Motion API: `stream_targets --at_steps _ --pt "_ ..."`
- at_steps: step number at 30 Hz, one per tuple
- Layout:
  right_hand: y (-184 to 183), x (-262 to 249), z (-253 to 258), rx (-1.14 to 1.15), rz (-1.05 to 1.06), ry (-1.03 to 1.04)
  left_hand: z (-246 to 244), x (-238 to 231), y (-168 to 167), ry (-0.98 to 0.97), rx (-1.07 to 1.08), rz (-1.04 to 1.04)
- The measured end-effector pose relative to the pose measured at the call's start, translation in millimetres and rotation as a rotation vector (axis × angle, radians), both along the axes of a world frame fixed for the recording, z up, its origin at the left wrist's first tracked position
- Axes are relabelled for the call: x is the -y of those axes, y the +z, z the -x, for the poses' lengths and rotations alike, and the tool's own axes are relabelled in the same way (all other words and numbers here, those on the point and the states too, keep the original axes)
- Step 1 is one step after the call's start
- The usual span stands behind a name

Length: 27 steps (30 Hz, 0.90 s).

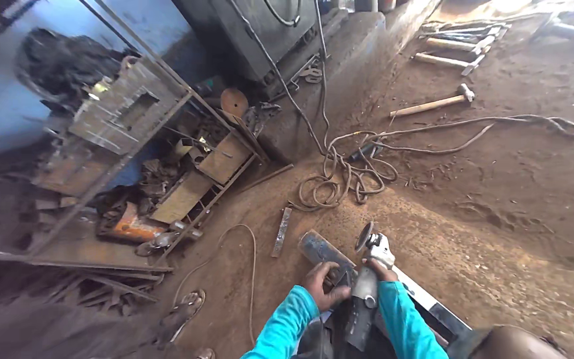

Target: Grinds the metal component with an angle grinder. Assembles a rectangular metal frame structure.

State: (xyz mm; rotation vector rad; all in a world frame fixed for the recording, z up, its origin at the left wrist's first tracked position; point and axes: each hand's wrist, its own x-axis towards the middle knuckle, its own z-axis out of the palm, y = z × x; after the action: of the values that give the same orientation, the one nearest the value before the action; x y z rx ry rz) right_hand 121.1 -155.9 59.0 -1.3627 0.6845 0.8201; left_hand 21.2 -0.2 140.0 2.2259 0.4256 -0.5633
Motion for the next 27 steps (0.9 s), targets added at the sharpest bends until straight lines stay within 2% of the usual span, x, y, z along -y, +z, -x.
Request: stream_targets --at_steps 3,7,10,13,16,18,20,22,23,25,27 --pt "3.2 -17.9 6.7 -0.045 -0.100 -0.053 14.5 30.8 43.3 -0.266 -0.107 -0.070" --pt "-4.4 -19.3 12.3 -0.031 -0.089 -0.047 34.1 36.7 37.0 -0.388 -0.060 -0.147" --pt "0.3 -7.7 10.2 -0.052 -0.014 -0.103 34.7 33.3 27.8 -0.493 -0.011 -0.145" --pt "8.3 -0.7 2.5 -0.073 0.034 -0.183 20.4 32.8 30.9 -0.568 -0.050 -0.135" --pt "9.9 -11.6 1.0 -0.016 0.018 -0.281 -0.7 6.3 34.9 -0.459 -0.110 0.094" --pt "2.9 -35.8 6.2 0.086 -0.030 -0.311 -13.8 -14.1 32.2 -0.247 -0.222 0.231" --pt "-2.0 -74.7 16.5 0.223 -0.137 -0.286 -21.2 -43.7 15.5 -0.083 -0.265 0.245" --pt "-1.3 -120.9 26.1 0.362 -0.281 -0.142 -16.6 -85.7 -6.6 -0.005 -0.264 0.199" --pt "0.2 -142.1 31.2 0.412 -0.330 0.004 -7.4 -110.0 -17.8 0.029 -0.243 0.147" --pt "12.8 -165.2 31.0 0.455 -0.358 0.541 3.4 -160.6 -25.2 0.121 -0.261 -0.039" --pt "36.2 -165.0 29.0 0.499 -0.249 1.152 12.3 -210.2 -34.7 0.331 -0.240 -0.177"
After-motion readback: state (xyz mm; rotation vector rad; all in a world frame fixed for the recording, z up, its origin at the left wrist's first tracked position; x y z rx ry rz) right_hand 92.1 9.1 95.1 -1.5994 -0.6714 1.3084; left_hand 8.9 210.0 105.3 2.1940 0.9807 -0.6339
